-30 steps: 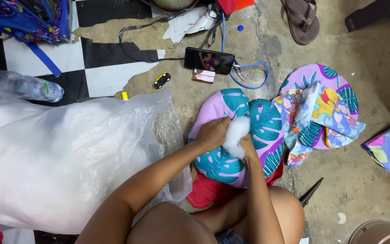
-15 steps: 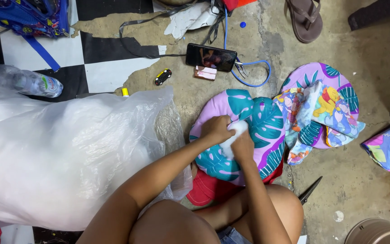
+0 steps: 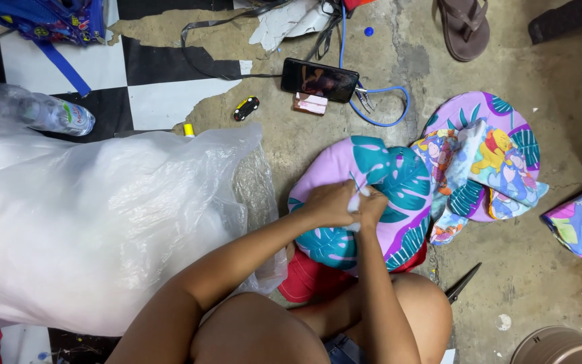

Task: Stuffing a U-shaped neck pillow with white fiberfill material by hand.

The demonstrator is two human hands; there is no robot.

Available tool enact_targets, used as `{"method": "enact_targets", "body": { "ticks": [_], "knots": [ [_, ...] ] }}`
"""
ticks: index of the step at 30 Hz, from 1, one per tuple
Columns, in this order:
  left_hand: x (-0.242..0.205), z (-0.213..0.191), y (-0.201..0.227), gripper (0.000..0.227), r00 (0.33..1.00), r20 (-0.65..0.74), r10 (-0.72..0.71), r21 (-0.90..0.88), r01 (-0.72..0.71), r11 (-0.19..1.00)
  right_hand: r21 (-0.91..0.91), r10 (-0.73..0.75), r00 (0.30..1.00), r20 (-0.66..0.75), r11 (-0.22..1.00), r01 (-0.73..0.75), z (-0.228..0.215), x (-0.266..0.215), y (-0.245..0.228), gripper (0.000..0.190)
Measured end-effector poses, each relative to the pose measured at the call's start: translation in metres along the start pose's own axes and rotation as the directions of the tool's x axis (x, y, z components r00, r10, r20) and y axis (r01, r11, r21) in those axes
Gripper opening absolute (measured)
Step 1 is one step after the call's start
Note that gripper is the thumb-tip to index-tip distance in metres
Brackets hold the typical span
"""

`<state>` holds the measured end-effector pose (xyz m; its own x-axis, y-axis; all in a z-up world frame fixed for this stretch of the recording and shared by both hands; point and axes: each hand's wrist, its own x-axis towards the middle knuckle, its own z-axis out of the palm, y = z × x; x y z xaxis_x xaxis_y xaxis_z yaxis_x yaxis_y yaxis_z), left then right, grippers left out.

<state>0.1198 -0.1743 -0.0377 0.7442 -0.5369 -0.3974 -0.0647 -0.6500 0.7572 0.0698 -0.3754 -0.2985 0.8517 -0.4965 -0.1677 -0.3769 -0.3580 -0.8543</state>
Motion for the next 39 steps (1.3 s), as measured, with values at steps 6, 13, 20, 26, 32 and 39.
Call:
{"method": "enact_targets", "body": {
  "ticks": [6,13,20,26,32,39],
  "knots": [
    [0.013,0.016,-0.014,0.024,0.991,0.029,0.133,-0.06,-0.131,0.989,0.192,0.323,0.946,-0.027,0.93,-0.312,-0.02,-0.038,-0.094,0.027],
    [0.016,0.019,-0.003,0.062,0.968,-0.246,0.058,0.261,0.008,0.965,0.674,0.355,0.815,0.457,0.459,-0.578,-0.064,-0.049,-0.173,0.052],
    [0.026,0.048,-0.022,0.051,0.833,-0.512,0.207,0.497,0.092,0.863,0.437,0.218,0.924,0.314,0.831,-0.344,-0.046,-0.058,-0.154,0.054],
    [0.01,0.038,-0.026,0.057,0.934,-0.3,0.192,0.202,-0.134,0.97,-0.015,0.125,0.988,-0.093,0.992,-0.127,-0.014,-0.024,-0.083,0.038],
    [0.0,0.063,-0.045,0.041,0.854,-0.309,0.418,0.431,-0.266,0.862,-0.367,0.156,0.93,-0.333,0.887,-0.28,-0.005,-0.025,-0.121,0.021],
    [-0.003,0.01,-0.035,0.035,0.66,-0.504,0.558,0.54,-0.263,0.799,-0.371,0.148,0.952,-0.267,0.896,-0.244,-0.013,-0.022,-0.107,0.028]
  ]
}}
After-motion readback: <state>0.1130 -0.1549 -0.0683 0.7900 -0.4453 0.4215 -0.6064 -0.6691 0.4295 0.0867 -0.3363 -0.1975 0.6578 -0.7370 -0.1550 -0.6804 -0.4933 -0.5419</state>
